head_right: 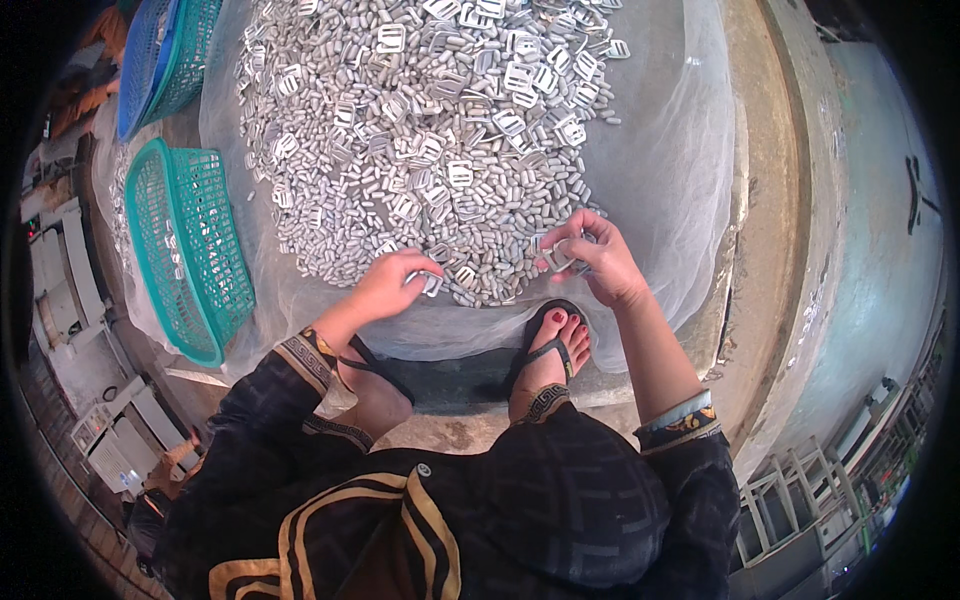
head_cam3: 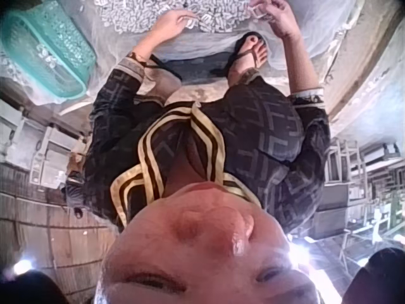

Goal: The person picks up small metal buckles from a large pile on a plastic sheet on the floor and places them into a green plastic basket.

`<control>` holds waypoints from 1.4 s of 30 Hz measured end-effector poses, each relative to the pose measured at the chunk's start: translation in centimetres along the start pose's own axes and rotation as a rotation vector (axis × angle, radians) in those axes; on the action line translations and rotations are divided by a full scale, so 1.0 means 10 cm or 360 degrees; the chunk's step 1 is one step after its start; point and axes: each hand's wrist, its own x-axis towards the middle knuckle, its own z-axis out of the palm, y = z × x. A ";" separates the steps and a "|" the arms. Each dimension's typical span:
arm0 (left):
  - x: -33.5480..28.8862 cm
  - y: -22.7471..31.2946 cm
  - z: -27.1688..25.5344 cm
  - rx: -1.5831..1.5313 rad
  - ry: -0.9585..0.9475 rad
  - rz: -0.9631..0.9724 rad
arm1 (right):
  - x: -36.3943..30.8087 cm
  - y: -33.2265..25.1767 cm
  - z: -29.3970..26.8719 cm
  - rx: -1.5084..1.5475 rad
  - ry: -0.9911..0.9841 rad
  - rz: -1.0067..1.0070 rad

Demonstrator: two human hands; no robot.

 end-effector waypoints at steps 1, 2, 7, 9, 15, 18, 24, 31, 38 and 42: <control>0.02 -0.01 -0.04 -0.0071 -0.0036 -0.0066 | 0.01 0.03 -0.01 -0.0243 0.0122 -0.0074; 0.04 0.00 -0.04 -0.0144 0.0062 -0.0039 | 0.02 0.07 -0.02 -0.0485 0.0244 -0.0147; 0.09 0.09 0.05 0.0377 0.0451 0.0000 | 0.00 0.16 0.18 -0.2270 0.0568 -0.0766; 0.10 0.12 0.14 0.0472 0.0605 0.0032 | 0.05 0.24 0.16 -0.2446 0.0520 -0.0813; 0.08 0.02 0.13 0.0267 0.0496 0.0207 | 0.07 0.24 -0.10 -0.1793 0.0339 -0.0499; 0.08 -0.02 0.04 0.0057 0.0389 0.0120 | 0.04 0.16 -0.04 -0.0744 0.0225 -0.0284; 0.09 0.15 0.19 0.0804 0.0403 0.0358 | -0.04 0.38 0.16 -0.1329 -0.0147 -0.0478; 0.08 0.09 0.14 0.0564 0.0358 0.0451 | -0.12 0.80 0.41 -0.3048 -0.0127 -0.0833; 0.08 0.07 0.33 0.0977 0.0415 0.0450 | -0.03 0.42 0.31 -0.1735 -0.0034 -0.0773; 0.11 0.07 0.38 0.0956 0.0483 0.0359 | -0.01 0.24 0.22 -0.0084 -0.0068 0.0180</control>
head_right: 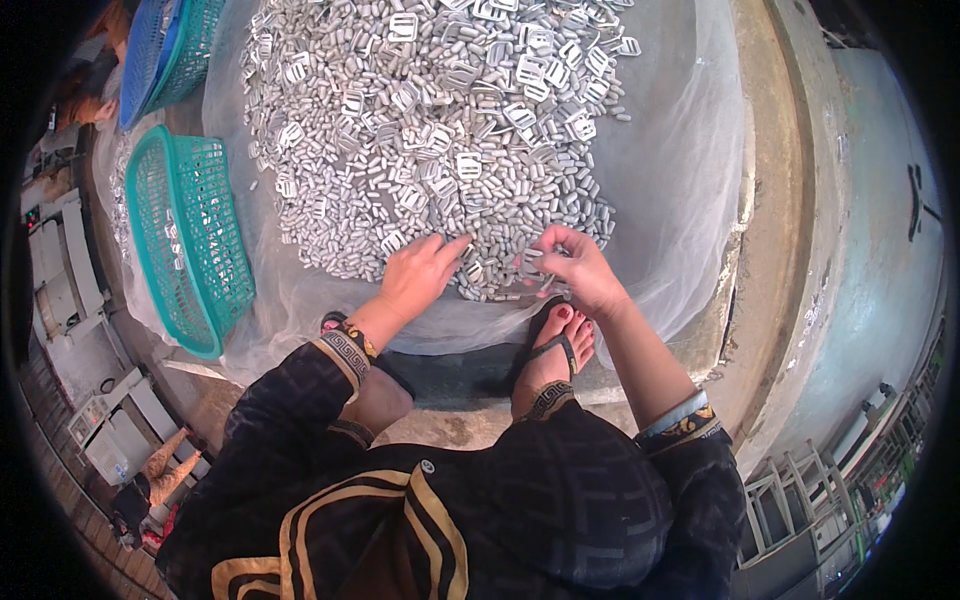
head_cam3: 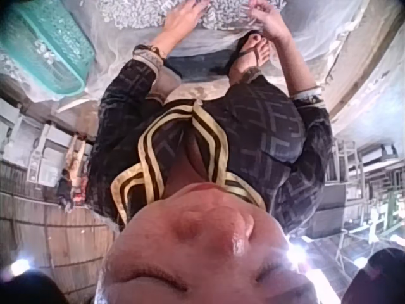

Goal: The person picks up small metal buckles from a large pile on a plastic sheet on the floor and places them into a green plastic basket.

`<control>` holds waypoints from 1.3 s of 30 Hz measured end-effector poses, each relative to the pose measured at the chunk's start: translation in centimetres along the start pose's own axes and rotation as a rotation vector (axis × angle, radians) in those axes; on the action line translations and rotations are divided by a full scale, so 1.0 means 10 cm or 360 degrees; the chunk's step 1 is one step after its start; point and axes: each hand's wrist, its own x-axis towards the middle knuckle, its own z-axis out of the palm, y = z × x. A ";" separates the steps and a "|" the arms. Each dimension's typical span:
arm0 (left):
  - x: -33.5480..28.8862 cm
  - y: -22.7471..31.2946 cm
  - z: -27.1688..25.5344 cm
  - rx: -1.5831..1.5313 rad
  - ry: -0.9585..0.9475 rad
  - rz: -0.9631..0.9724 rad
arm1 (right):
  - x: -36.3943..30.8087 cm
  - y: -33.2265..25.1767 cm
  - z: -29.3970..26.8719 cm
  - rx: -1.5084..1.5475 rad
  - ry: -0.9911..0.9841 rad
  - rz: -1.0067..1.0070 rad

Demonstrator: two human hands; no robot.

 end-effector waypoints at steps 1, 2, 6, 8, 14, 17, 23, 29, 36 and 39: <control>0.03 0.02 -0.02 -0.0013 0.0014 -0.0017 | 0.00 0.01 -0.02 0.0028 -0.0003 -0.0032; 0.08 0.03 -0.04 -0.0046 -0.0017 -0.0017 | 0.00 0.05 -0.04 0.0056 -0.0005 -0.0064; 0.11 -0.02 -0.13 -0.0325 -0.0196 -0.0106 | 0.01 0.11 0.02 0.0017 -0.0069 -0.0082; 0.05 -0.16 -0.23 -0.0656 -0.0297 -0.0189 | -0.04 0.03 0.16 0.0070 -0.0118 -0.0021; -0.05 -0.59 -0.66 -0.0639 -0.0446 -0.0466 | 0.13 0.12 0.30 -0.0946 -0.0124 -0.0054; -0.10 -0.56 -0.63 -0.0496 -0.0272 -0.0507 | 0.28 0.37 0.41 -0.1993 -0.0121 -0.0678; -0.20 -0.37 -0.48 -0.0287 -0.0082 -0.0622 | 0.39 0.50 0.76 -0.3278 -0.0171 -0.0969; -0.18 -0.52 -0.57 -0.0235 0.0070 -0.0451 | 0.34 0.51 0.77 -0.2997 0.0038 -0.0722; -0.19 -0.78 -0.92 -0.0721 0.0037 -0.0686 | 0.36 0.07 0.54 -0.1780 -0.0092 -0.0441; -0.37 -1.08 -1.47 -0.0980 0.0000 -0.0912 | 0.21 -0.30 0.77 -0.0636 -0.0213 -0.0026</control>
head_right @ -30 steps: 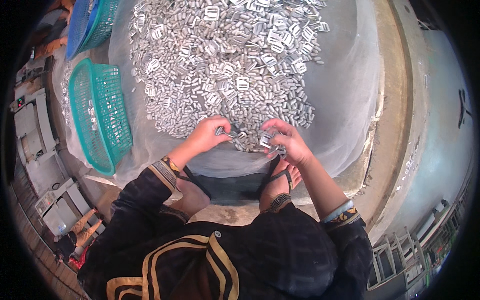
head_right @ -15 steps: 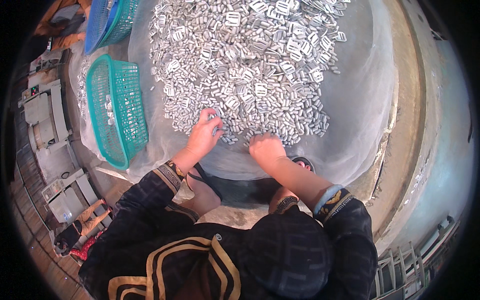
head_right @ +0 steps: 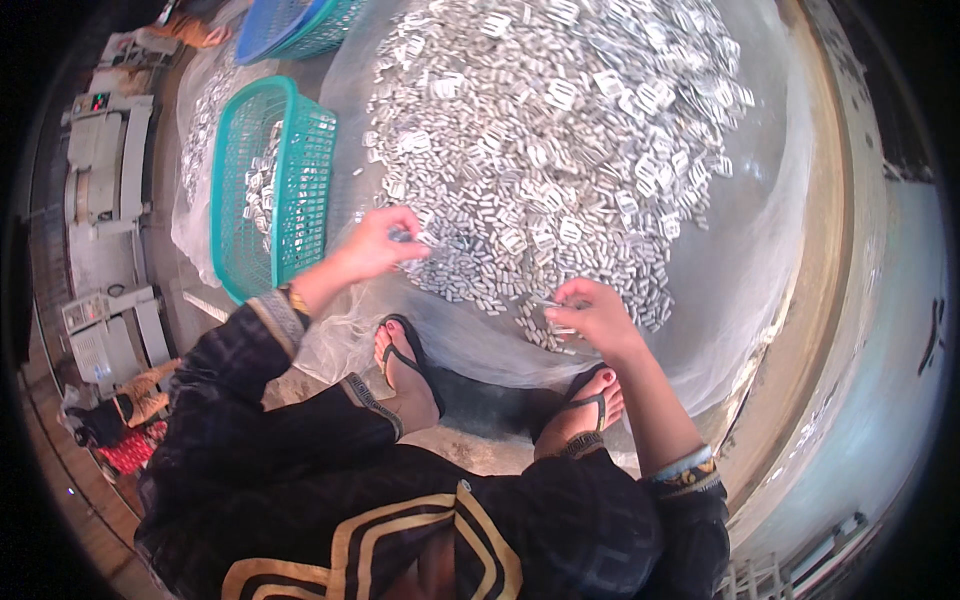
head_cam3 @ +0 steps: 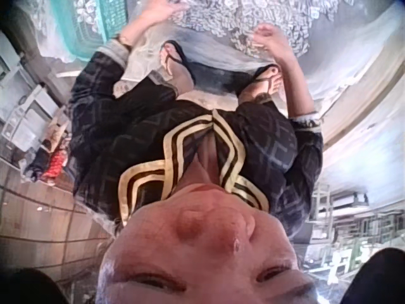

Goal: The person picks up small metal buckles from a large pile on a plastic sheet on the floor and places them into a green plastic basket.

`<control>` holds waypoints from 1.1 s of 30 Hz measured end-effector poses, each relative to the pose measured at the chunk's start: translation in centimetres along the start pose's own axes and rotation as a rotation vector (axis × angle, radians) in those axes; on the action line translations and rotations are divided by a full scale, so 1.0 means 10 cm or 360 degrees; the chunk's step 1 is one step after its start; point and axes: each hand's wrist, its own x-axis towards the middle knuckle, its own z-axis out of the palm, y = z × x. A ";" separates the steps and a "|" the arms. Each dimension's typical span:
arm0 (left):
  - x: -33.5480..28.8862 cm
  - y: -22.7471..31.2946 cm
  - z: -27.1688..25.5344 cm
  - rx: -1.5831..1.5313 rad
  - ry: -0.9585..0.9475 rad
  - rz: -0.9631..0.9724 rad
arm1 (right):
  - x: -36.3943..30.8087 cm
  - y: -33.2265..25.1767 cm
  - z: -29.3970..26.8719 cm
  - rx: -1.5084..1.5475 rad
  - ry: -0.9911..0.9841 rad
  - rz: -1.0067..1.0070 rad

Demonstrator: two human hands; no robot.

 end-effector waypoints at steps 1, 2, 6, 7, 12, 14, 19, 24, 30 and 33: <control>-0.05 0.25 -0.25 -0.0173 -0.0091 -0.0366 | -0.05 -0.08 -0.05 0.0100 0.0017 0.0009; -0.12 0.28 -0.52 -0.0279 -0.0035 -0.0380 | -0.10 -0.19 -0.07 0.0101 0.0055 0.0026; -0.61 0.10 -1.56 -0.0223 0.0524 -0.0218 | -0.17 -0.49 -0.13 -0.0020 0.0120 0.0055; -0.68 0.02 -1.76 0.0036 0.0768 -0.0071 | -0.15 -0.56 -0.11 -0.0084 0.0127 0.0064; -0.59 -0.20 -1.26 0.0760 0.1278 0.0243 | 0.12 -0.93 0.29 -0.0324 0.0054 0.0110; -0.24 -0.45 -0.63 0.0627 0.0675 0.0505 | 0.21 -1.06 0.55 -0.0456 0.0078 0.0090; 0.18 -0.73 0.30 0.0476 0.0437 0.0356 | 0.56 -1.27 1.30 -0.0456 0.0102 0.0114; 0.12 -0.77 0.21 -0.0093 0.0699 0.0330 | 1.03 -1.70 2.65 -0.0219 -0.0331 -0.0406; -0.37 -0.77 -0.77 0.0314 0.1440 0.0453 | 1.34 -2.02 3.21 -0.0514 0.0125 -0.1202; -0.53 -0.62 -1.46 0.1119 0.2401 0.0127 | 1.64 -1.61 2.12 -0.1254 0.0774 -0.1030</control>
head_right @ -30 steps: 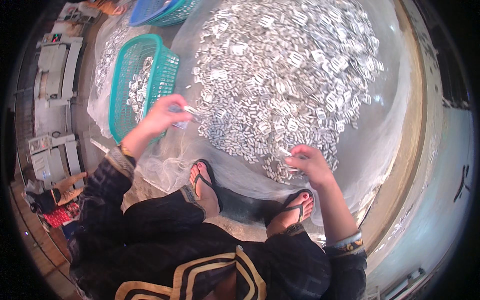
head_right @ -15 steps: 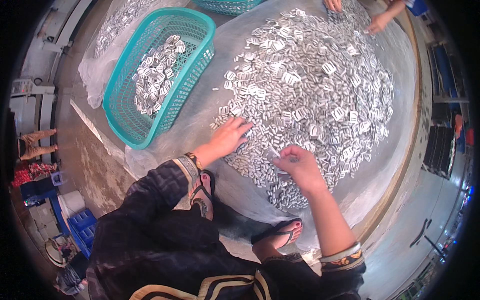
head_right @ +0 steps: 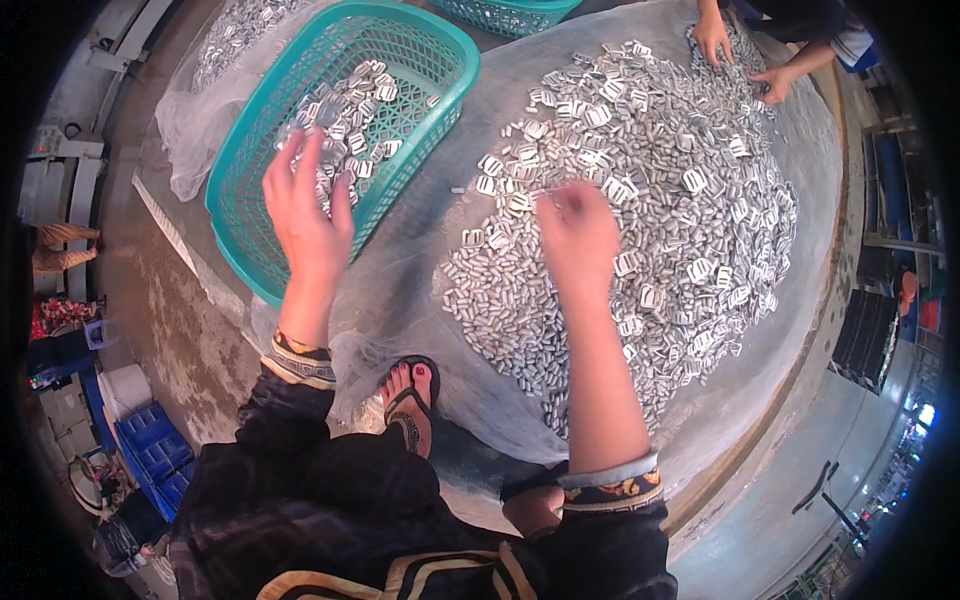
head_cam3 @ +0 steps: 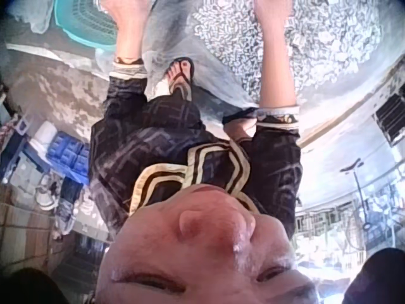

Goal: The person picks up small metal buckles from a large pile on a plastic sheet on the floor and places them into a green plastic basket.

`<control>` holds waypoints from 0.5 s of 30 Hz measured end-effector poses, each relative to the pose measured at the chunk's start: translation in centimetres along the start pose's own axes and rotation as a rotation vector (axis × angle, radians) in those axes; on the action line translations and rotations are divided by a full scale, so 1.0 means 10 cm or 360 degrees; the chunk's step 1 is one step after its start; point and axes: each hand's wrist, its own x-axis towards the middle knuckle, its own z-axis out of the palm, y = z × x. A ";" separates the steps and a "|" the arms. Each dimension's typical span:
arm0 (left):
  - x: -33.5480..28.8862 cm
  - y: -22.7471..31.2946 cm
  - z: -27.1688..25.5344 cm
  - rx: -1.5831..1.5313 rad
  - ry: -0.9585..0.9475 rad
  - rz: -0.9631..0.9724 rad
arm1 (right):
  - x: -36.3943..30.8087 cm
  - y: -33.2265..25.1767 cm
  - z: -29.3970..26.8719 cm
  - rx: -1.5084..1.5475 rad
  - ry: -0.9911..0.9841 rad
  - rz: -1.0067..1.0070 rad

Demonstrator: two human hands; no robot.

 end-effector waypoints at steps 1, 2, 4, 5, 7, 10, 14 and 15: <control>-0.07 0.00 0.04 -0.0277 -0.0188 0.0003 | -0.11 0.35 -0.08 -0.0252 0.0000 0.0150; -0.18 0.05 0.13 -0.0571 -0.0367 0.0002 | -0.31 0.64 -0.16 -0.0321 0.0066 0.0225; -0.49 0.21 0.35 -0.0901 -0.0934 0.0003 | -0.72 1.07 -0.20 -0.0607 0.0101 0.0395; -0.71 0.29 0.45 -0.0940 -0.1341 -0.0010 | -0.93 1.14 -0.19 -0.0680 0.0039 0.0527; -1.12 0.36 0.75 -0.0893 -0.1469 0.0074 | -1.33 1.43 -0.15 -0.0939 0.0176 0.0166; -1.27 0.34 0.94 -0.0946 -0.1391 0.0050 | -1.61 1.47 -0.11 -0.1214 0.0242 0.0132; -1.02 0.39 1.02 -0.1182 -0.1923 -0.0864 | -1.84 1.55 -0.06 -0.0923 -0.0042 -0.0073; -1.02 0.43 1.06 -0.1179 -0.1971 -0.0789 | -1.92 1.55 -0.03 -0.0765 -0.0140 -0.0134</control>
